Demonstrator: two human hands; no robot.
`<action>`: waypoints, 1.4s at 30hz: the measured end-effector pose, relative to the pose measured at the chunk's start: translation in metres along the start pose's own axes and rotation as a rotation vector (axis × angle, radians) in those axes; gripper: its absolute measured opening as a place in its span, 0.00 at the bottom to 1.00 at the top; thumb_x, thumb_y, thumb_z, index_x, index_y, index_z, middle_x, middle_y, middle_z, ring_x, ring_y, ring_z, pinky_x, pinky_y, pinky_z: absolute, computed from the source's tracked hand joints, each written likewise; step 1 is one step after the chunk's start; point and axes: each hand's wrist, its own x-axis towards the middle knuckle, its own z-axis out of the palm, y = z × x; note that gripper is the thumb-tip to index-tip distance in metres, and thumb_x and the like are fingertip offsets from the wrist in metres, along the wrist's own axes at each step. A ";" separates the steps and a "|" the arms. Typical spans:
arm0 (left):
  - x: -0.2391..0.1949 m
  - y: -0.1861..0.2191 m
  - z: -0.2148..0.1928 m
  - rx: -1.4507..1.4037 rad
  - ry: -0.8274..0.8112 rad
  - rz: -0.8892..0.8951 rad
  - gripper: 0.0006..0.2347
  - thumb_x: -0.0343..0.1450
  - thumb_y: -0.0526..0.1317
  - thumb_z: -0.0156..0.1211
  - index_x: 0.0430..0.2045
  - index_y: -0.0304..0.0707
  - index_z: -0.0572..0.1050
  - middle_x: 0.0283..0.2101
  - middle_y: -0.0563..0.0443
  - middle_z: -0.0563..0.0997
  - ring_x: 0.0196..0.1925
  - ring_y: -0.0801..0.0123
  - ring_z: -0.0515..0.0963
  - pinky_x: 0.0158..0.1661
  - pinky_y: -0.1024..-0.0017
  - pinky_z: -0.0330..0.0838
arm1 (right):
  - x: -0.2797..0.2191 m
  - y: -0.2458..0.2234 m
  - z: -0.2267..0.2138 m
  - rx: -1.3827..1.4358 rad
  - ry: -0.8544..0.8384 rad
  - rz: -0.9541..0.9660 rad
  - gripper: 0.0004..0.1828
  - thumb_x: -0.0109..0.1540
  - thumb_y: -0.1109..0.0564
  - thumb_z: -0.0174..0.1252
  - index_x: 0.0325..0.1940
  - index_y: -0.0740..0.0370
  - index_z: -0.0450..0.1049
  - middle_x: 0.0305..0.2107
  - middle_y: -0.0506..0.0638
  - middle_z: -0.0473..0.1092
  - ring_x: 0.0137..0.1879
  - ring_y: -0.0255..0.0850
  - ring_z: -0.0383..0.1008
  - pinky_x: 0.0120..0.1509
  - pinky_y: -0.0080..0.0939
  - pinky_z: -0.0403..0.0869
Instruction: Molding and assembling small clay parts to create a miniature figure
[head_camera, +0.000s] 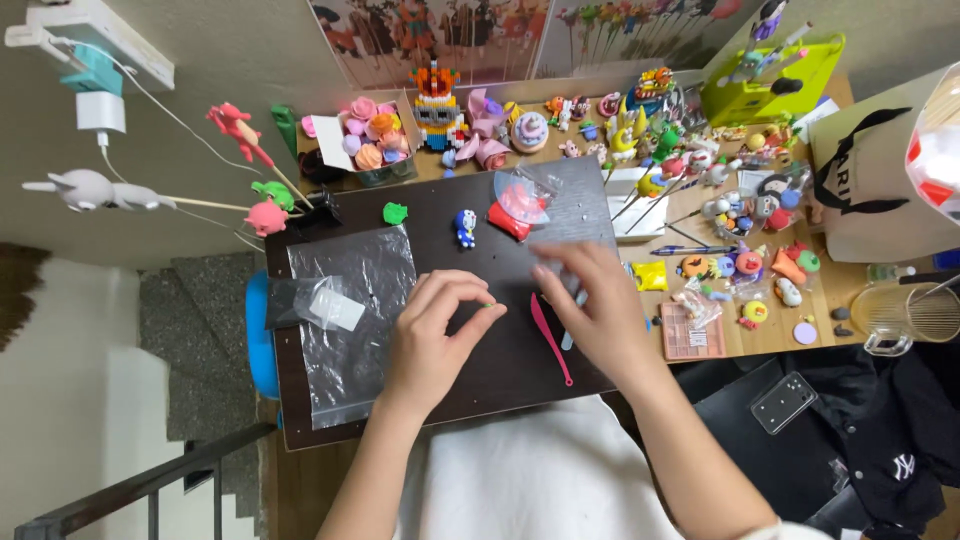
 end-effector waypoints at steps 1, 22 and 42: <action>0.002 0.000 -0.002 0.005 0.002 -0.009 0.04 0.69 0.36 0.69 0.27 0.42 0.79 0.35 0.52 0.81 0.39 0.57 0.82 0.42 0.63 0.76 | 0.010 -0.004 -0.005 -0.256 -0.012 -0.101 0.16 0.66 0.55 0.62 0.58 0.59 0.79 0.41 0.57 0.76 0.47 0.56 0.74 0.48 0.53 0.74; 0.026 -0.009 -0.001 0.113 0.037 -0.031 0.05 0.77 0.34 0.58 0.39 0.39 0.81 0.37 0.50 0.82 0.41 0.55 0.84 0.44 0.63 0.78 | 0.020 0.084 -0.015 -0.407 0.246 -0.510 0.12 0.58 0.62 0.67 0.45 0.52 0.84 0.36 0.46 0.79 0.40 0.44 0.75 0.45 0.39 0.74; 0.024 -0.004 0.035 0.040 0.028 -0.104 0.03 0.72 0.37 0.67 0.29 0.42 0.80 0.33 0.54 0.80 0.37 0.63 0.84 0.42 0.68 0.79 | 0.007 0.112 -0.024 -0.396 0.060 -0.336 0.09 0.61 0.57 0.61 0.43 0.46 0.82 0.46 0.42 0.76 0.54 0.43 0.71 0.57 0.45 0.66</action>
